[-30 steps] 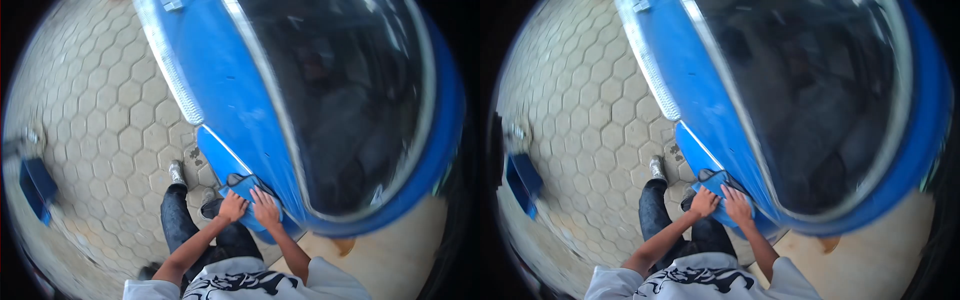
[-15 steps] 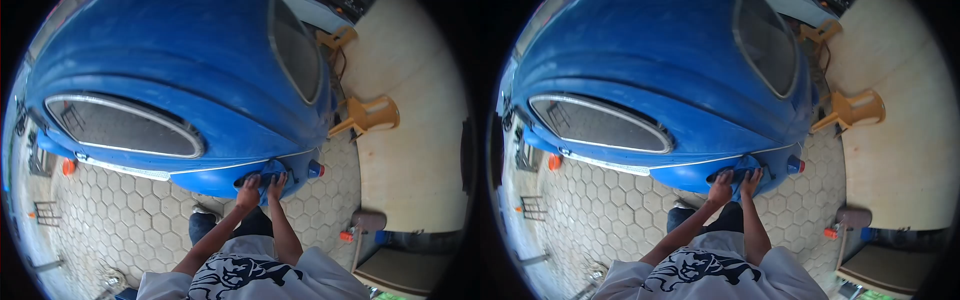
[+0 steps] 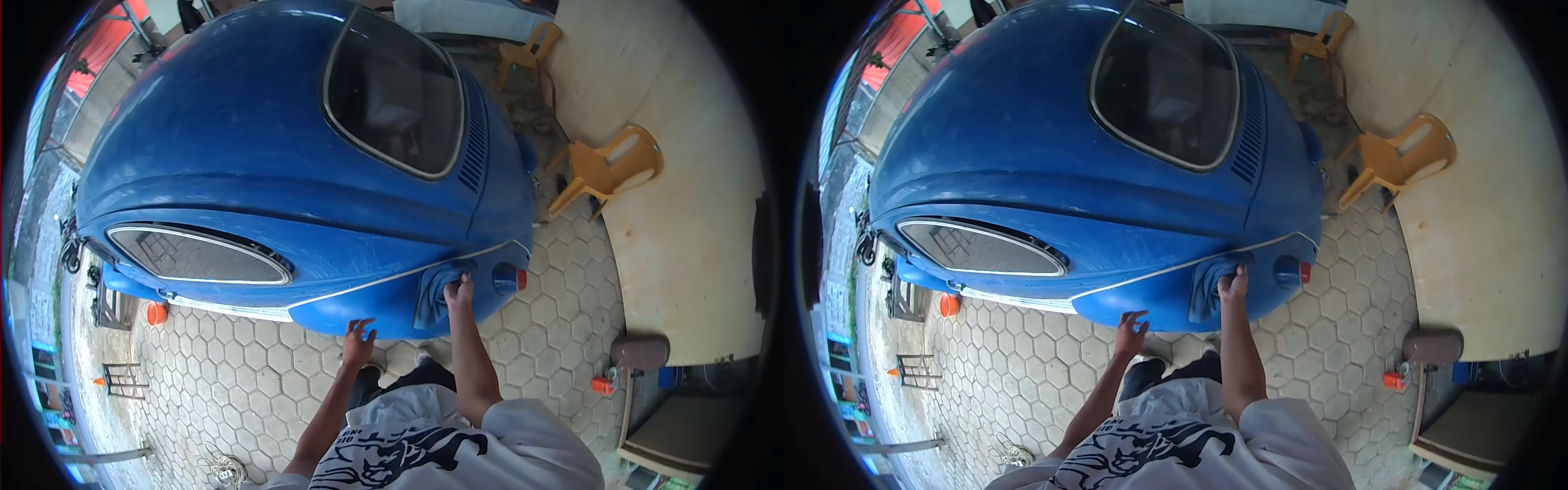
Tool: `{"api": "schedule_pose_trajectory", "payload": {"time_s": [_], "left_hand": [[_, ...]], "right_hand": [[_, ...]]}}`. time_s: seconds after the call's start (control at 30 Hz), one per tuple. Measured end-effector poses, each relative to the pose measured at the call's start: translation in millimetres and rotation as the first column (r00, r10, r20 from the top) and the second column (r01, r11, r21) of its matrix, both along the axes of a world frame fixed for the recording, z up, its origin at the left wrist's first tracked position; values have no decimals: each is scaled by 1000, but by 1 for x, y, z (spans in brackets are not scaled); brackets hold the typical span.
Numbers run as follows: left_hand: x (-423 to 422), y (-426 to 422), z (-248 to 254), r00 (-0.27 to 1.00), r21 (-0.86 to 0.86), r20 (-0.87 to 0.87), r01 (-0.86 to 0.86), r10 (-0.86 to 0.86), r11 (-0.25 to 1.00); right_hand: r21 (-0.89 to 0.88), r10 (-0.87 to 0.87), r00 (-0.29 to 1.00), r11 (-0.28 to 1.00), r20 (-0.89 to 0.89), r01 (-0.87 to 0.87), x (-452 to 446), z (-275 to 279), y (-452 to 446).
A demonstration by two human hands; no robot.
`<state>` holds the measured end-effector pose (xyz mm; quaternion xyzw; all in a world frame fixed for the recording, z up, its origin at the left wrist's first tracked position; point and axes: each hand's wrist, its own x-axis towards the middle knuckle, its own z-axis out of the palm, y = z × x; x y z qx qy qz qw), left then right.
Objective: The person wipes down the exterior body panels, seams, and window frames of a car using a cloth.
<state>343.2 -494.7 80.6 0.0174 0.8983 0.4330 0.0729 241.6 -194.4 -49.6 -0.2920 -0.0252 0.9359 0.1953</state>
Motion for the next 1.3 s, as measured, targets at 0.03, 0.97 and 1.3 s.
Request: {"api": "schedule_pose_trajectory", "payload": {"time_s": [0.03,0.97,1.3], "left_hand": [[4,-14,10,999,23,-45,-19,20,1000],[-261,-193,265,235,8,-965,-417,116,909],[-268,-197,249,159,231,-950,-216,268,949]], "right_hand": [[-53,10,1000,999,-25,-12,-18,23,2],[616,248,967,-754,-54,228,-93,292,-155],[539,446,894,-746,-33,392,-105,324,-194]]}}
